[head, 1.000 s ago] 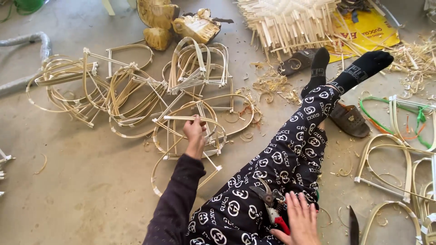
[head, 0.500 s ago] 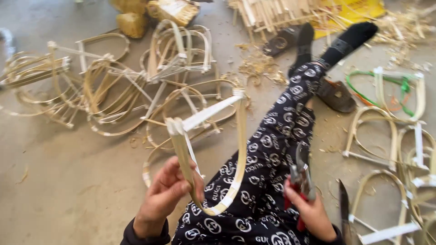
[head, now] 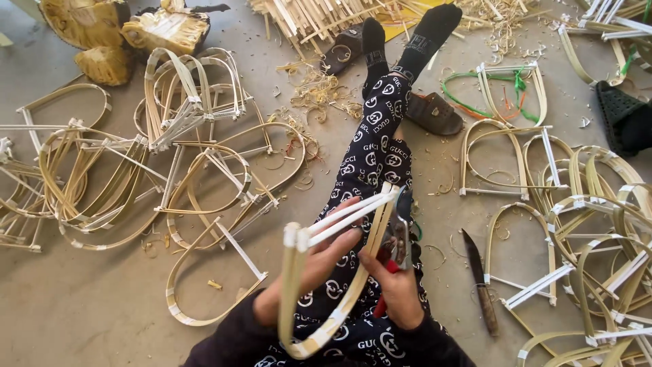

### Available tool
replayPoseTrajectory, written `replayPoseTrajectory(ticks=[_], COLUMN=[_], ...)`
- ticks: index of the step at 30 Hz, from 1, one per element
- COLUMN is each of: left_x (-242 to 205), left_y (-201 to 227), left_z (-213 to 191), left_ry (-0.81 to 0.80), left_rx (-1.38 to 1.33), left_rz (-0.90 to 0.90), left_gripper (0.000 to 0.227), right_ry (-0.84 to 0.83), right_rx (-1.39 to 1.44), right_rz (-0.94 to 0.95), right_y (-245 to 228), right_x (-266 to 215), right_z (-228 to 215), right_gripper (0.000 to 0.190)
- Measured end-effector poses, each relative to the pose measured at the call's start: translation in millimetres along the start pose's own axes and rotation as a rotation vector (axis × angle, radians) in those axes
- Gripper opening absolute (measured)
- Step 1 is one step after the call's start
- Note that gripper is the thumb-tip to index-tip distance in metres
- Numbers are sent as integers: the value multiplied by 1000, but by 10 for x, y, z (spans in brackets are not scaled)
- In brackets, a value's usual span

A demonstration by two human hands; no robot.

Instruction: Assembling and securing wooden/bamboo frames using strips and tools in a manufacturing environment.

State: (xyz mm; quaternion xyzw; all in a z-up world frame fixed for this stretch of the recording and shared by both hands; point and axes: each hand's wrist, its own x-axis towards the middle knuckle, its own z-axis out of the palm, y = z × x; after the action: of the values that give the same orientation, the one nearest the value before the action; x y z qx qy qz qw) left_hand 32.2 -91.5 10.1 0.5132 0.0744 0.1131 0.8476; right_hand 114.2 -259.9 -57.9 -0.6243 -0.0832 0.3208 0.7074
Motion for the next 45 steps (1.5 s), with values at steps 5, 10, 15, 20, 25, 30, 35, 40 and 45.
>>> replayPoseTrajectory(ticks=[5, 10, 15, 20, 25, 30, 35, 40, 45], left_x=[161, -24, -186, -175, 54, -219, -872, -867, -644], left_y=[-694, -526, -310, -309, -151, 646, 890, 409, 244], left_z=[33, -156, -133, -57, -591, -319, -172, -29, -85], left_ry=[128, -81, -57, -110, 326, 369, -84, -706, -322], left_rx=[-235, -273, 130, 211, 532, 557, 167, 150, 119], left_rz=[-77, -49, -82, -113, 103, 151, -106, -422, -172], left_gripper=[41, 40, 32, 28, 33, 43, 48, 41, 39], right_ry=[1, -134, 175, 179, -188, -278, -296, -215, -199], right_rx=[-13, -499, -979, -896, -722, -18, 207, 138, 39], right_rz=[67, -167, -689, -449, -370, -15, 61, 115, 66], right_y=[11, -506, -1097, -698, -608, -471, -379, 22, -226], right_x=[-126, -95, -198, -139, -108, -122, -80, -65, -155], right_z=[-82, -528, -622, -625, -703, -502, -326, -244, -92], right_gripper=[41, 44, 53, 57, 65, 67, 50, 46, 38])
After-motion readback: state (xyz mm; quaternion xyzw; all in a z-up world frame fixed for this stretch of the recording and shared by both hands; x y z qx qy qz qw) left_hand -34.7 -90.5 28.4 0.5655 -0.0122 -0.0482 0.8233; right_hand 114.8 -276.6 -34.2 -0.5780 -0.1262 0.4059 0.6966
